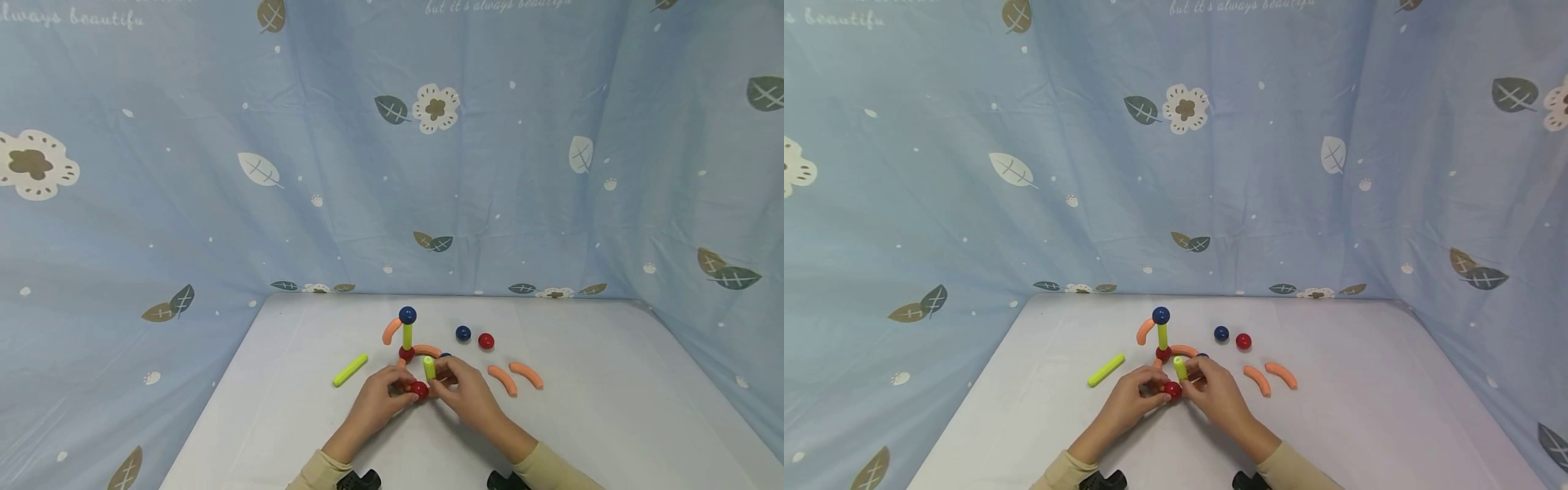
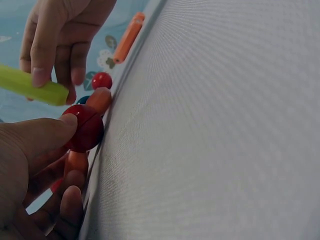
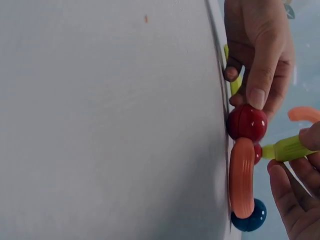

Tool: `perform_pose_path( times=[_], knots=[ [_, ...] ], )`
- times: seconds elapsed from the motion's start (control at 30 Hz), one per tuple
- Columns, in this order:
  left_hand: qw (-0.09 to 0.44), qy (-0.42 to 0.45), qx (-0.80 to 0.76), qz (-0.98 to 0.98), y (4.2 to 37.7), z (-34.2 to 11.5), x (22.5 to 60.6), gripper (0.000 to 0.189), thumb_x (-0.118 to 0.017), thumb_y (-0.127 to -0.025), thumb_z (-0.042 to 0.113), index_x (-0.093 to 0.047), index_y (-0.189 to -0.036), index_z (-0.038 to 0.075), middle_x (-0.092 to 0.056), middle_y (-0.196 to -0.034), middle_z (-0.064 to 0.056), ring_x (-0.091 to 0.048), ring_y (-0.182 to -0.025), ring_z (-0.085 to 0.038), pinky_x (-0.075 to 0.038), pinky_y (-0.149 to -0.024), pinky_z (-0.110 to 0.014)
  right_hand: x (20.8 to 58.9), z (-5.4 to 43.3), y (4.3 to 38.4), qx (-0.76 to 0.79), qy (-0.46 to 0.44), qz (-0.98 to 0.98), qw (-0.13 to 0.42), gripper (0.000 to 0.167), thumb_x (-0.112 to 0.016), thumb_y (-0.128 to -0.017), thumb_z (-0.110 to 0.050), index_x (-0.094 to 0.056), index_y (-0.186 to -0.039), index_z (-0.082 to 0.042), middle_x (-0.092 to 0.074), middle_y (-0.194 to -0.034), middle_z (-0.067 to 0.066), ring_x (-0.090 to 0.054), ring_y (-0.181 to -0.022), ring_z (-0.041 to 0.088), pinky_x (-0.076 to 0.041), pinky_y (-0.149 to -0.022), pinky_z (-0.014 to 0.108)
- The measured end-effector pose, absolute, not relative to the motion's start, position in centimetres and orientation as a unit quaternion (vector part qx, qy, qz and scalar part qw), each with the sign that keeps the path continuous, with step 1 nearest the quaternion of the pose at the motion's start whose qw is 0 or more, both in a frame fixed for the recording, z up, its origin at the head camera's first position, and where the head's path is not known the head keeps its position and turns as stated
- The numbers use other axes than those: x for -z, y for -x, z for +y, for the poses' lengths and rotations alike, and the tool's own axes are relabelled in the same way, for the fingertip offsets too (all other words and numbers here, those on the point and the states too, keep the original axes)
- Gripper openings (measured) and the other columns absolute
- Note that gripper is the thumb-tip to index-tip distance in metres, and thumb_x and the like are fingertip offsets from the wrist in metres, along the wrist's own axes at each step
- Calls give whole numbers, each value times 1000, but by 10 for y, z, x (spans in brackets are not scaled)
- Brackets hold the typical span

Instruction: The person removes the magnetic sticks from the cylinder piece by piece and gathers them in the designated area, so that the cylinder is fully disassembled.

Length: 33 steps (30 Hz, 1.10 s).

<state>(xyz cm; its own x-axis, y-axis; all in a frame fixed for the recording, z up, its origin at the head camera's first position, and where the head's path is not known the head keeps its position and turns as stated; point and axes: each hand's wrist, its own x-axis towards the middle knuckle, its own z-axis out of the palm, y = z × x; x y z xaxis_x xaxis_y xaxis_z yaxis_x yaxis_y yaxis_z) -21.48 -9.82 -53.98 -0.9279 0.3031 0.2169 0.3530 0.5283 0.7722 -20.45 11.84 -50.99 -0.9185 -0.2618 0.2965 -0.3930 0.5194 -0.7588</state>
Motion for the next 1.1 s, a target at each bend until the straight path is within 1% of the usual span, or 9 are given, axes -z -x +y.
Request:
perform_pose_path(
  times=[0.1,0.2,0.43,0.63,0.77,0.93,1.0,1.1],
  knots=[
    [23,185,448,-874,215,-98,540,18,-85,-85,21,-75,-100,22,-67,-103,12,-62,-88,-7,-53,-75,-24,510,123,204,-448,-174,-874,74,22,-76,-90,-8,-65,-107,-18,-68,-95,-11,-67,-85,7,-59,-77,28],
    [24,185,446,-875,215,-99,540,18,-85,-85,20,-75,-100,22,-67,-103,12,-62,-87,-8,-53,-75,-24,511,127,204,-445,-154,-879,73,23,-77,-90,-9,-67,-108,-19,-68,-94,-12,-66,-86,6,-59,-78,27],
    [22,182,451,-873,214,-98,539,18,-85,-85,20,-75,-100,22,-67,-101,12,-62,-87,-8,-54,-75,-25,511,143,204,-458,-112,-879,74,28,-80,-88,-9,-69,-113,-16,-68,-101,-11,-65,-93,8,-58,-80,28],
    [14,178,451,-874,215,-97,538,18,-85,-85,21,-75,-100,22,-67,-102,12,-61,-87,-8,-54,-75,-25,509,162,206,-429,-93,-893,99,29,-81,-88,-13,-70,-115,-14,-69,-101,-7,-63,-88,9,-56,-74,23],
    [11,176,454,-873,214,-97,538,18,-85,-84,21,-75,-100,22,-66,-101,12,-61,-87,-9,-54,-76,-25,508,177,206,-418,-89,-896,119,32,-81,-87,-13,-71,-117,-13,-67,-96,-5,-62,-83,11,-55,-68,23],
    [7,177,454,-873,214,-98,539,18,-84,-85,21,-75,-100,23,-66,-100,13,-62,-87,-9,-54,-76,-25,508,195,207,-404,-89,-899,142,34,-81,-88,-12,-69,-120,-11,-66,-91,-4,-61,-81,11,-54,-66,22],
    [5,176,454,-874,214,-98,539,18,-84,-85,21,-75,-101,24,-65,-100,14,-61,-87,-8,-54,-76,-24,509,201,208,-397,-87,-901,149,35,-81,-88,-13,-69,-121,-10,-67,-91,-4,-61,-81,11,-54,-66,22],
    [2,172,455,-874,214,-98,538,19,-84,-85,21,-75,-101,25,-65,-100,15,-61,-87,-7,-54,-77,-23,511,212,208,-396,-79,-902,151,35,-81,-89,-15,-69,-122,-11,-68,-94,-3,-60,-81,11,-54,-64,23]
  ],
)
